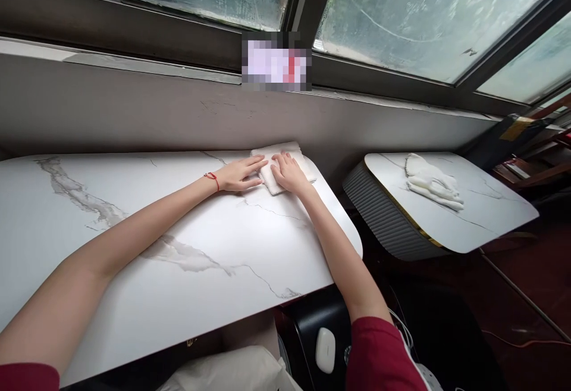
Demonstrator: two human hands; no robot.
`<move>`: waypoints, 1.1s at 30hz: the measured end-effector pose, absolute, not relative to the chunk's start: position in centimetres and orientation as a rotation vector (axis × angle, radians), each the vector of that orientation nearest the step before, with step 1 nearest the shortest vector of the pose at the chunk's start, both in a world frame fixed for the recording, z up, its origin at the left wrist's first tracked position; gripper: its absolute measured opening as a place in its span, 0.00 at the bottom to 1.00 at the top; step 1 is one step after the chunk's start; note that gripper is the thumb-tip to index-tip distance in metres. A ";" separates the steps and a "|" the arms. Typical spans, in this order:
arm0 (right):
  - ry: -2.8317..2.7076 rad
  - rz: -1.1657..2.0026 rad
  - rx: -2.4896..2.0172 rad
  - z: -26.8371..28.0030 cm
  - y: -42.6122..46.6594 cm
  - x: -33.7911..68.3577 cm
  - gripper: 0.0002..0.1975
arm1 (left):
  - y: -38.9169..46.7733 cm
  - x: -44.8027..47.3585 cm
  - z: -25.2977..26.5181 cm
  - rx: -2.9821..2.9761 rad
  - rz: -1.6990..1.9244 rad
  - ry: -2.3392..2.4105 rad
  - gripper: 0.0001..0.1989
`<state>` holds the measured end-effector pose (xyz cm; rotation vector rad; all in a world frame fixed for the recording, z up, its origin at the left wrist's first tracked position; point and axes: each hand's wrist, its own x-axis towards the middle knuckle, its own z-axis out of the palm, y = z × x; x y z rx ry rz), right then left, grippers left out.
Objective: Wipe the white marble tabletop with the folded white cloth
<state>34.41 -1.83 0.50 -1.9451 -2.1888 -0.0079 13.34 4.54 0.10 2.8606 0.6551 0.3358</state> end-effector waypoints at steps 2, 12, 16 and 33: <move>-2.134 -0.035 -1.952 0.0 -1.4 35.2 0.25 | 5.0 14.4 0.3 2.860 0.318 0.689 0.36; -2.232 0.010 -2.118 4.0 -4.6 35.6 0.20 | 4.0 17.4 -1.9 2.858 0.554 0.619 0.34; -2.213 -0.061 -2.423 5.9 -6.9 32.8 0.19 | 2.3 17.6 -2.2 2.873 0.599 0.568 0.34; -1.983 -0.113 -2.628 7.3 -14.9 32.1 0.16 | -6.1 19.0 -0.4 3.151 0.729 0.188 0.27</move>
